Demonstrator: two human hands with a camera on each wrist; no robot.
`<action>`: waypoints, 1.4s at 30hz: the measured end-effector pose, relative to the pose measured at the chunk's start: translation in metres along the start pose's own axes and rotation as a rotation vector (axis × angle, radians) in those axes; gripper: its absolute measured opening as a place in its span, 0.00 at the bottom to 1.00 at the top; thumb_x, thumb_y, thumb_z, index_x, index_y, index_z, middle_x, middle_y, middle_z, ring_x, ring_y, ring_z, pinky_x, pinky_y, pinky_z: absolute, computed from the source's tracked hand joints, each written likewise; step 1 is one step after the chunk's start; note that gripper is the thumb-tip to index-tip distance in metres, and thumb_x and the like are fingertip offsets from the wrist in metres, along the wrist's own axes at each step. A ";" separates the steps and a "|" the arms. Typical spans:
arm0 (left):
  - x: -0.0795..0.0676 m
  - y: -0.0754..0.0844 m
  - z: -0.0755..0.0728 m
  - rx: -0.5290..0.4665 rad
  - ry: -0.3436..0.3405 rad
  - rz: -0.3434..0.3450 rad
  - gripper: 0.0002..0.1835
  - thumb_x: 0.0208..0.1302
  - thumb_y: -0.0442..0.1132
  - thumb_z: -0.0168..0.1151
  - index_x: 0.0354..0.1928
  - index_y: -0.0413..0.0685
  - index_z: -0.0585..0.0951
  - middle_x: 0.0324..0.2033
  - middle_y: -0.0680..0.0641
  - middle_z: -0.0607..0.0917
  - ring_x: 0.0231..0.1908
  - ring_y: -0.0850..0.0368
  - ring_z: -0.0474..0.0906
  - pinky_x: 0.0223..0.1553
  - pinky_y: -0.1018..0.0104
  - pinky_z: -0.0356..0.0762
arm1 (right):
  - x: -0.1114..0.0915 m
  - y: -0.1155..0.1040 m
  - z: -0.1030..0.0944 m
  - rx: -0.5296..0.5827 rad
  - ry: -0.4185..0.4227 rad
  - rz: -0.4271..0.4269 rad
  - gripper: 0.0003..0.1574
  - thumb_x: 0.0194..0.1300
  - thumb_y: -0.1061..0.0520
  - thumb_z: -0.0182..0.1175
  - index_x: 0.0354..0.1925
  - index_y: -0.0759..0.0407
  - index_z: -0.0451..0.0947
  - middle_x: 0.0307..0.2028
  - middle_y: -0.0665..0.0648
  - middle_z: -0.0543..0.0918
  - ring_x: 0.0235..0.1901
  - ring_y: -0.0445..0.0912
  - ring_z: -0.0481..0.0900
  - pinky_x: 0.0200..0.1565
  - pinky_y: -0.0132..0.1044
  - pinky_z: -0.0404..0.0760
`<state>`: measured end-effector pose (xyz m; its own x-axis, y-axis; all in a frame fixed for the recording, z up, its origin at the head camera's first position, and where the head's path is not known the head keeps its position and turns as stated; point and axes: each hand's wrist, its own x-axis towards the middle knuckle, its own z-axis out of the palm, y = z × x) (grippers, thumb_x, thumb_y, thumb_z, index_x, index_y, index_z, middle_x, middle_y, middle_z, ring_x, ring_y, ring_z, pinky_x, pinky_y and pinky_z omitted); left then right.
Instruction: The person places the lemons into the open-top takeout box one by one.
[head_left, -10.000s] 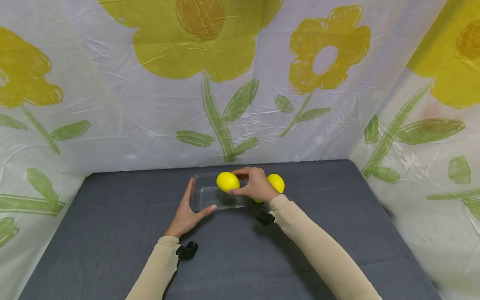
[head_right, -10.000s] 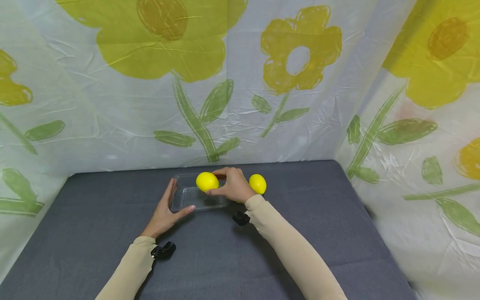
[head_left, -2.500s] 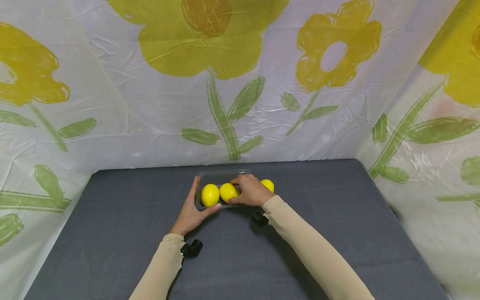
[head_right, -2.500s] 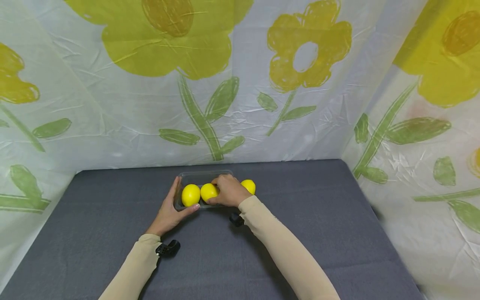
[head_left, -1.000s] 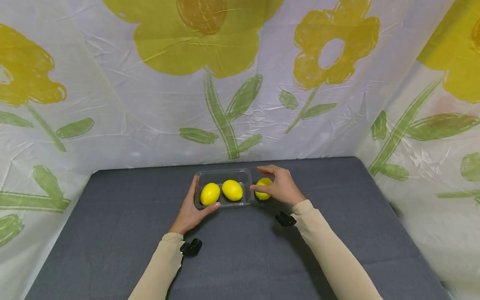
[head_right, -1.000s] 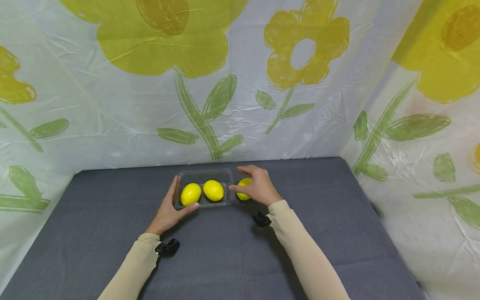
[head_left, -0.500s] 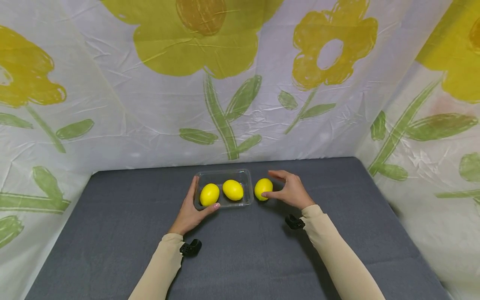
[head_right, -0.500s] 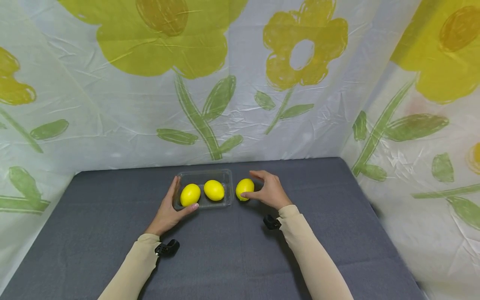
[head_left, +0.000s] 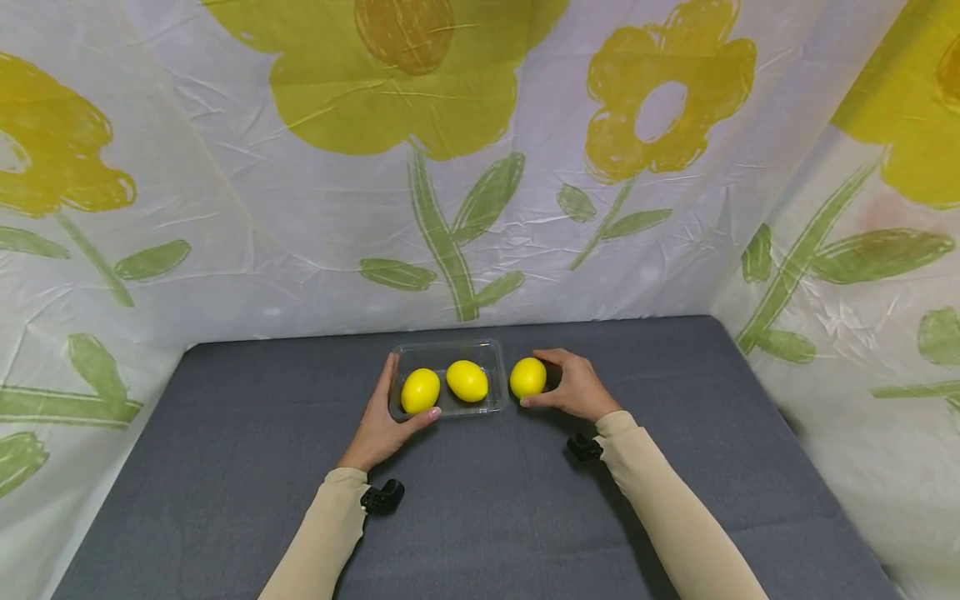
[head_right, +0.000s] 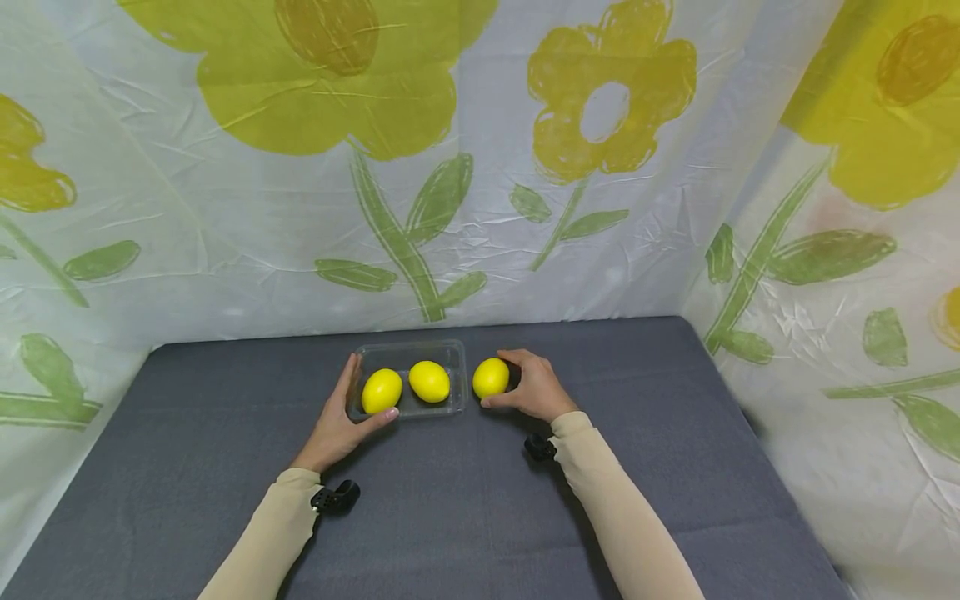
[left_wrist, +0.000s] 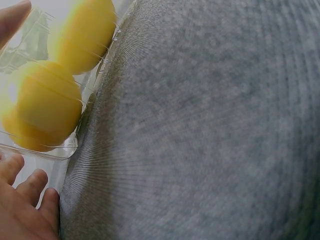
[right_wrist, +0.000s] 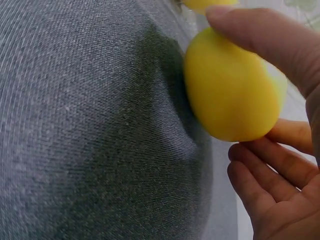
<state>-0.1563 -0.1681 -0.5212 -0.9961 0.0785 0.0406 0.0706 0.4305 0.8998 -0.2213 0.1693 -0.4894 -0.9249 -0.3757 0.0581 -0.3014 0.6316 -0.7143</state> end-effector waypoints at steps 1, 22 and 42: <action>0.000 0.000 0.000 0.000 -0.001 0.000 0.66 0.57 0.55 0.77 0.82 0.54 0.37 0.81 0.47 0.44 0.78 0.38 0.46 0.74 0.37 0.49 | 0.000 0.000 0.001 -0.004 -0.001 0.004 0.57 0.46 0.47 0.84 0.69 0.65 0.71 0.65 0.61 0.76 0.63 0.58 0.74 0.63 0.54 0.75; -0.001 -0.001 -0.001 0.000 -0.004 0.001 0.65 0.57 0.54 0.77 0.82 0.56 0.37 0.81 0.48 0.44 0.78 0.39 0.45 0.74 0.36 0.49 | -0.001 -0.010 -0.015 0.073 0.110 -0.016 0.54 0.44 0.50 0.85 0.67 0.63 0.75 0.61 0.62 0.79 0.59 0.58 0.79 0.60 0.54 0.78; 0.000 0.003 -0.001 -0.003 -0.011 -0.009 0.65 0.58 0.56 0.76 0.82 0.54 0.36 0.81 0.49 0.42 0.78 0.41 0.43 0.74 0.37 0.49 | 0.023 -0.061 0.005 0.088 -0.036 -0.126 0.54 0.47 0.47 0.83 0.68 0.62 0.73 0.64 0.60 0.77 0.63 0.56 0.76 0.64 0.54 0.75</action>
<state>-0.1560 -0.1677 -0.5178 -0.9960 0.0847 0.0279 0.0617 0.4284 0.9015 -0.2228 0.1183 -0.4481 -0.8718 -0.4731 0.1271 -0.3914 0.5168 -0.7614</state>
